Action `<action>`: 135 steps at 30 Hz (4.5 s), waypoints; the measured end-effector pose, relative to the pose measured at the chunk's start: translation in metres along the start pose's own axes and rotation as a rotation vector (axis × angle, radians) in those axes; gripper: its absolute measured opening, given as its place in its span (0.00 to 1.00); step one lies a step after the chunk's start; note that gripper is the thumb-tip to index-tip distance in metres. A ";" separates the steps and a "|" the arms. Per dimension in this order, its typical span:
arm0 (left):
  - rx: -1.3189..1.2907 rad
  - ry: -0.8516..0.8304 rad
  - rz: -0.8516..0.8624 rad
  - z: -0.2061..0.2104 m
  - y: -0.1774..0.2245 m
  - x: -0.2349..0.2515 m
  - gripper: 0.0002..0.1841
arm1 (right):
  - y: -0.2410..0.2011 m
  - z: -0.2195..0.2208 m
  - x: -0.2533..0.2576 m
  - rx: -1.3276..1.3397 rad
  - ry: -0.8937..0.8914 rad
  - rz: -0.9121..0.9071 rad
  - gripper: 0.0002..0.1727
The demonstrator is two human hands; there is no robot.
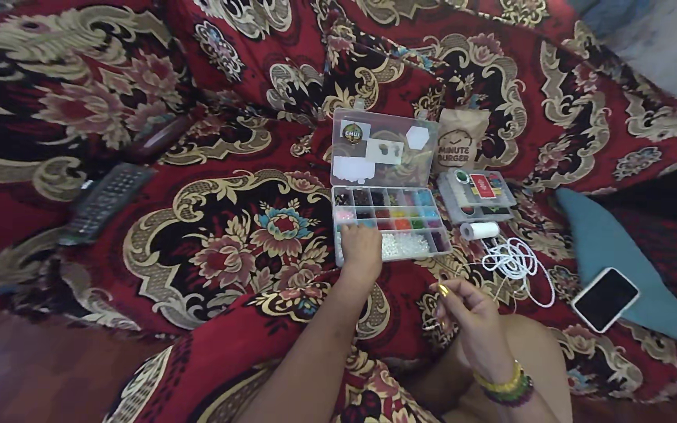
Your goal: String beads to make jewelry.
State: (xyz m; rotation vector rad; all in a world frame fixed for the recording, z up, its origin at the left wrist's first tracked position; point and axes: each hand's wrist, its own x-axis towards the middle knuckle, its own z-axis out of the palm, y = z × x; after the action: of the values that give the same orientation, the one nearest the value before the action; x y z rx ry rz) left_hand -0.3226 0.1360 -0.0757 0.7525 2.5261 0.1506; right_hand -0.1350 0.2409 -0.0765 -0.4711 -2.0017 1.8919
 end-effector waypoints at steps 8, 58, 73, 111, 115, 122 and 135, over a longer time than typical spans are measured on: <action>0.007 -0.003 0.001 0.003 0.001 0.002 0.14 | -0.003 -0.001 0.001 -0.011 -0.005 0.013 0.10; -1.468 -0.560 0.455 0.030 0.015 -0.010 0.10 | 0.002 0.001 0.002 0.011 0.028 -0.007 0.10; -1.460 -0.592 0.490 0.029 0.014 -0.008 0.10 | 0.003 0.000 0.002 0.013 0.014 -0.008 0.10; -1.468 -0.450 0.720 0.030 0.006 -0.003 0.08 | 0.001 0.000 0.002 0.060 -0.045 -0.031 0.11; -1.453 -0.433 0.726 0.031 0.006 -0.002 0.07 | -0.002 0.000 0.002 0.051 -0.068 -0.024 0.11; -1.467 -0.428 0.688 0.030 0.007 -0.003 0.09 | -0.002 0.001 0.003 0.041 -0.066 -0.002 0.09; -0.870 0.264 0.203 -0.013 -0.049 -0.006 0.10 | 0.001 0.001 0.002 -0.050 -0.050 -0.003 0.08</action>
State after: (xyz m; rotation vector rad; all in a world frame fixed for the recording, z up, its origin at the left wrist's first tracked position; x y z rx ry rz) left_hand -0.3484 0.0919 -0.0733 0.6282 2.2454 1.3805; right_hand -0.1371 0.2410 -0.0774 -0.4378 -2.0843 1.8729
